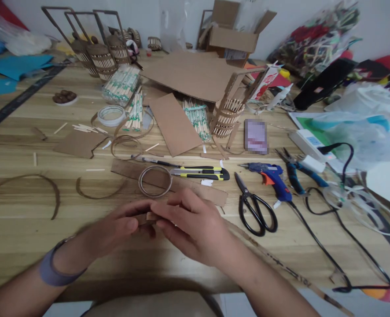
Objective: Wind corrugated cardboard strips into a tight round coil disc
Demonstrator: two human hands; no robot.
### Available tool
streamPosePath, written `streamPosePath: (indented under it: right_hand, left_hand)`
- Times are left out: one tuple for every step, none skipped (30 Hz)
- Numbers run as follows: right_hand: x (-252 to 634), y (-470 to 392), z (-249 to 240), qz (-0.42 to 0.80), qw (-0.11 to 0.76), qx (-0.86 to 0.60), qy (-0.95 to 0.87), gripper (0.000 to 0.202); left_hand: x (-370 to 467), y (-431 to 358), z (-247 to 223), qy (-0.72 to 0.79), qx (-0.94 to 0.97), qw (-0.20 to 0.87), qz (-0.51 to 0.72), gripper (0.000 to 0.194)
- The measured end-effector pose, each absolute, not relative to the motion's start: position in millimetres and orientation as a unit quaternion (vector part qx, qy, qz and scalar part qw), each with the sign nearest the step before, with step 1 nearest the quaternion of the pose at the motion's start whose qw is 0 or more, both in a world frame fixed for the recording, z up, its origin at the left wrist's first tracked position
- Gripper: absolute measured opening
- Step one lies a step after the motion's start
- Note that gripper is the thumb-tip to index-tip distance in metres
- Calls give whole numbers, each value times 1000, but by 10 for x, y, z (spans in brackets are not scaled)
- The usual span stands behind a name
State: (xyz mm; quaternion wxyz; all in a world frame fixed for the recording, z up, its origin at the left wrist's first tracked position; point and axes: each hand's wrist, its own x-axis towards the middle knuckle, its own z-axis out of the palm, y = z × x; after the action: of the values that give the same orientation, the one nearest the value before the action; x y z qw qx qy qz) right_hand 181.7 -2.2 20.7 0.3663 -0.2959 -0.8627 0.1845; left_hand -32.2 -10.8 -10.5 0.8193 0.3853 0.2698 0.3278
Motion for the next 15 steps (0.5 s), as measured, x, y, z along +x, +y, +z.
streamPosePath:
  right_hand:
    - [1820, -22, 209, 194, 366, -291, -862, 25]
    - [1822, -22, 211, 202, 367, -288, -861, 27]
    - [1824, -24, 212, 210, 367, -285, -860, 27]
    - [1826, -25, 212, 215, 368, -283, -859, 27]
    - [1827, -28, 211, 217, 370, -282, -858, 25]
    - [1828, -30, 209, 217, 371, -282, -858, 23]
    - [1828, -33, 206, 216, 372, -282, -858, 22]
    - [1828, -35, 202, 215, 372, -284, -857, 20]
    - [1827, -36, 199, 213, 372, -286, -857, 20]
    - [1826, -36, 197, 212, 371, -287, -858, 20]
    - [1824, -36, 195, 212, 369, -288, -858, 20]
    - [1823, -35, 196, 212, 368, -288, -858, 19]
    - [1821, -34, 197, 213, 367, -288, -859, 19]
    - [1819, -33, 200, 213, 366, -288, -859, 19]
    - [1817, -33, 204, 213, 366, -286, -859, 18]
  left_hand:
    - [-322, -108, -106, 270, 386, 819, 328, 45]
    - [-323, -107, -106, 268, 387, 818, 329, 45]
    - [-323, -107, -105, 267, 389, 817, 331, 45]
    - [-324, -105, -103, 269, 391, 816, 330, 45]
    - [-325, -104, -101, 272, 395, 813, 330, 45]
    - [-326, -103, -100, 273, 401, 810, 329, 45]
    - [-327, -103, -100, 275, 406, 808, 326, 46]
    - [-329, -103, -100, 279, 410, 806, 323, 47]
    - [-330, -105, -101, 281, 412, 805, 320, 47]
    - [-332, -107, -103, 282, 414, 805, 318, 46]
    - [-335, -109, -106, 284, 414, 805, 316, 46]
    - [-338, -111, -108, 288, 415, 804, 314, 45]
    - [-341, -112, -110, 291, 418, 802, 312, 44]
    - [-345, -113, -110, 295, 422, 800, 309, 42]
    - [-349, -112, -109, 298, 426, 798, 305, 42]
